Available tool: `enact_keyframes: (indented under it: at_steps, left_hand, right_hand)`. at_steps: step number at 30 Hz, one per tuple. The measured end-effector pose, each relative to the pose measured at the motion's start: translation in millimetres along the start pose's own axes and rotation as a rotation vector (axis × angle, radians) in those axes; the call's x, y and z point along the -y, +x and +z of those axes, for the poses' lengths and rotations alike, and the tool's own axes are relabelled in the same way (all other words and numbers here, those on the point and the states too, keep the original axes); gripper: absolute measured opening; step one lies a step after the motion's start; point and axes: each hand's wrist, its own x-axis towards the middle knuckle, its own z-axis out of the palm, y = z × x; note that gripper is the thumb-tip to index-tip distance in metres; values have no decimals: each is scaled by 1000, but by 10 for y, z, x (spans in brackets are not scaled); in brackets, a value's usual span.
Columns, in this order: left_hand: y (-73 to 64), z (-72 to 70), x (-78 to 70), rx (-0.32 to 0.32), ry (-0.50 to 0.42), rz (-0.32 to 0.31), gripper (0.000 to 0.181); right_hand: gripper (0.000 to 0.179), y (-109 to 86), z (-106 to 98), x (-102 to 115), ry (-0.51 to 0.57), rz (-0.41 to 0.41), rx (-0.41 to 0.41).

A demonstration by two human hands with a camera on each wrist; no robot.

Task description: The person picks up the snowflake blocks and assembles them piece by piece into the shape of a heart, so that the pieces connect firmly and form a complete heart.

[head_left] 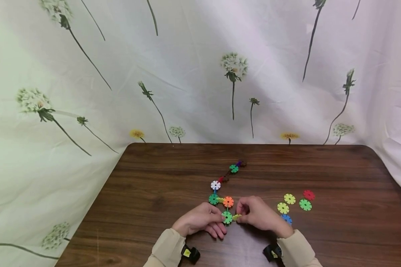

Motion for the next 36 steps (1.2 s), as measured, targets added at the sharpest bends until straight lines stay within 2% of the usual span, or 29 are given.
enact_keyframes:
  at_steps: [13,22,32,36]
  left_hand:
    - [4,19,-8,-28,-10,-13,17]
    - [9,67,5,-107,-27,18,18]
    - [39,70,39,-133,-94,54,17]
    - [50,75,38,-138,-104,65,15]
  right_hand:
    - [19,-9,32,100,-68,-30,-46]
    - [19,9,75,111,-122,-36,-94]
    - [23,15,135,180,-196,-16,-159]
    - [23,30,148,196,-206,3,-162]
